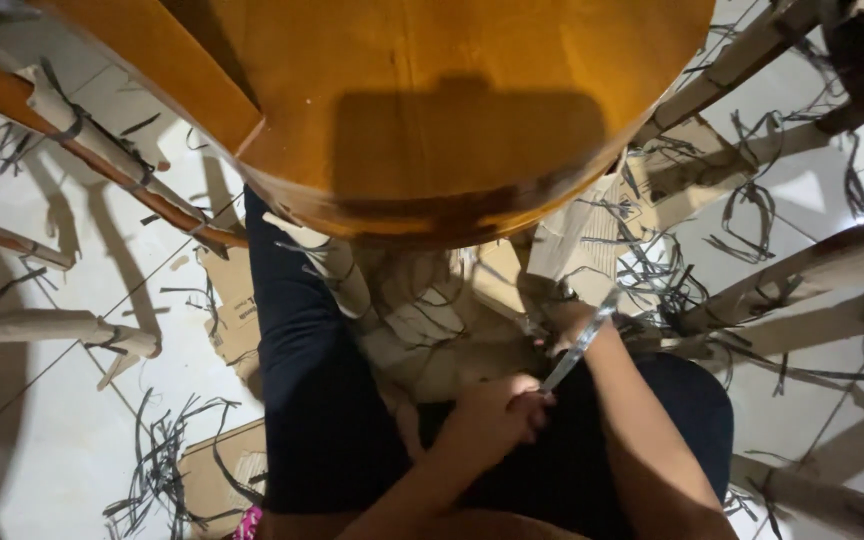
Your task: The person wraps the legs and edges of a wooden table and chairs with paper and tape, using scissors to cut the materials.
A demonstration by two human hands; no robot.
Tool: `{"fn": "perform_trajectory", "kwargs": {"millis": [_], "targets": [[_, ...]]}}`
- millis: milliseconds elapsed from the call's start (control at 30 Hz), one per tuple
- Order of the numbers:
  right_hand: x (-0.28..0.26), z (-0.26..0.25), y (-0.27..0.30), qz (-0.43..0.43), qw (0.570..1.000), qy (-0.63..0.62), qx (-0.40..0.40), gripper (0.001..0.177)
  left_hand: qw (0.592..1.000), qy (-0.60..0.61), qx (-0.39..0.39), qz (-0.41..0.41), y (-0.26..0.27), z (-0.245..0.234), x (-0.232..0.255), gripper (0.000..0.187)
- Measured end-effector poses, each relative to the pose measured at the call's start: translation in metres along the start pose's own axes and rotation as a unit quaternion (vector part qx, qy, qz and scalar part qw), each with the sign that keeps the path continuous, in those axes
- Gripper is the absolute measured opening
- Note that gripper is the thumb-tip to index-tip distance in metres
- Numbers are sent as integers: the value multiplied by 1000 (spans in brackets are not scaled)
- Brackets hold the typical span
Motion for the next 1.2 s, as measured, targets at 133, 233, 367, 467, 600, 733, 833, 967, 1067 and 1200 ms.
{"fn": "perform_trajectory", "kwargs": {"millis": [133, 233, 367, 467, 600, 733, 833, 967, 1067, 1200], "targets": [[4, 8, -13, -47, 994, 97, 10, 53, 995, -52, 89, -14, -21, -29, 42, 24], [-1, -3, 99, -183, 981, -59, 39, 55, 992, -45, 121, 7, -8, -55, 68, 26], [53, 0, 87, -206, 963, -146, 92, 53, 985, 12, 170, -1, -24, -66, 24, 35], [75, -2, 100, -265, 926, -241, 122, 58, 985, 31, 170, -7, -20, -72, 33, 24], [72, -7, 121, -419, 847, -297, 136, 47, 987, 48, 152, 31, -23, -75, 37, 20], [48, -14, 154, -534, 758, -337, 162, 44, 990, 52, 126, 27, -42, -67, 11, 25], [25, -23, 170, -543, 718, -363, 241, 28, 987, 91, 131, 20, -58, -61, 8, 28], [3, -33, 180, -538, 666, -406, 318, 21, 995, 26, 71, 64, -80, -48, 20, 26], [25, -23, 150, -521, 652, -448, 322, 9, 996, 57, 52, 34, -71, -55, 44, 29], [53, -20, 151, -458, 638, -510, 350, 9, 951, -209, 82, -211, -62, -81, 23, 30]]}}
Point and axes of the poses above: each hand's wrist, its own y-axis away from the middle knuckle, its own z-axis out of the palm, x = y × z, the point moved 3 cm from there along -y, towards the middle knuckle, and after that the axes turned 11 degrees about -x, right-handed, at the moved point
